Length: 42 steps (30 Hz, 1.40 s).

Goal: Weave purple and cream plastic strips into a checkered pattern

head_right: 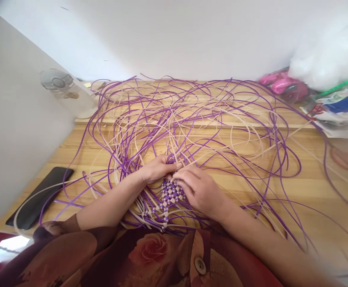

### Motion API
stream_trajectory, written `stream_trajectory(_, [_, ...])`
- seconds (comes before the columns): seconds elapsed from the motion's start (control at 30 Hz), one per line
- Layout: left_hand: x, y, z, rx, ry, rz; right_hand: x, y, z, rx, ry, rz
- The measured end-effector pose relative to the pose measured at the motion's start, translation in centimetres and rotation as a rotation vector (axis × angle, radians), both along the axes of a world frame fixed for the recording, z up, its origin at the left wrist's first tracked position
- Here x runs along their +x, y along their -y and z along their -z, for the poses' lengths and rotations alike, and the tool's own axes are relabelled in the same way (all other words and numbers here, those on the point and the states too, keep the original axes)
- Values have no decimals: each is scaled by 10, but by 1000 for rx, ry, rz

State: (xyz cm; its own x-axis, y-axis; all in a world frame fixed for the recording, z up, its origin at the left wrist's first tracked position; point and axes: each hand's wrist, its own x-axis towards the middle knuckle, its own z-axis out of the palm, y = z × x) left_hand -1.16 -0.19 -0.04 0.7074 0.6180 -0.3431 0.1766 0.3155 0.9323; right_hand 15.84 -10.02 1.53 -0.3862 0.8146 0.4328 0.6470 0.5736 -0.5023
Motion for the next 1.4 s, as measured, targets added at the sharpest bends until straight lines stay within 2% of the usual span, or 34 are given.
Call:
stream_trajectory(0.07, [1, -1, -1, -50, 8, -17, 14, -1, -5, -21, -6, 133])
stream_trajectory(0.13, [2, -2, -2, -62, 12, -32, 25, -6, -7, -33, 36, 205])
stream_trajectory(0.4, [-1, 2, -3, 45, 35, 8, 40, -34, -16, -84, 187, 75])
stream_trajectory(0.47, [1, 1, -2, 52, 31, 4, 59, -44, -17, -141, 186, 95])
stream_trajectory(0.63, [3, -1, -2, 71, -24, -16, 130, -67, -10, -283, 229, 358])
stream_trajectory(0.7, [2, -2, -3, 41, -15, 6, 139, -72, -12, -285, 312, 359])
stream_trajectory(0.77, [-1, -4, -5, -16, 7, 16, 126, -73, -19, -180, 357, 330])
stream_trajectory(0.83, [-3, -5, -6, -65, 39, 27, 96, -72, -29, -78, 307, 304])
stream_trajectory(0.87, [-4, -5, -6, -78, 54, 30, 78, -71, -34, -82, 251, 281])
stream_trajectory(0.93, [-4, -5, -4, -74, 68, 20, 43, -72, -39, -229, 151, 170])
stream_trajectory(1.03, [-3, -3, -2, -24, 40, -16, 4, -77, -35, -497, 23, 80])
stream_trajectory(1.1, [-2, -2, -1, 11, 12, -18, -7, -82, -29, -581, -92, 96])
stream_trajectory(1.17, [-2, -2, 0, 31, -15, -16, -10, -85, -24, -579, -199, 93])
stream_trajectory(1.27, [-1, -1, -1, 22, -25, -29, -11, -85, -19, -496, -255, 57])
stream_trajectory(1.4, [3, 2, -2, -13, -5, -77, -22, -83, -9, -350, -303, 107])
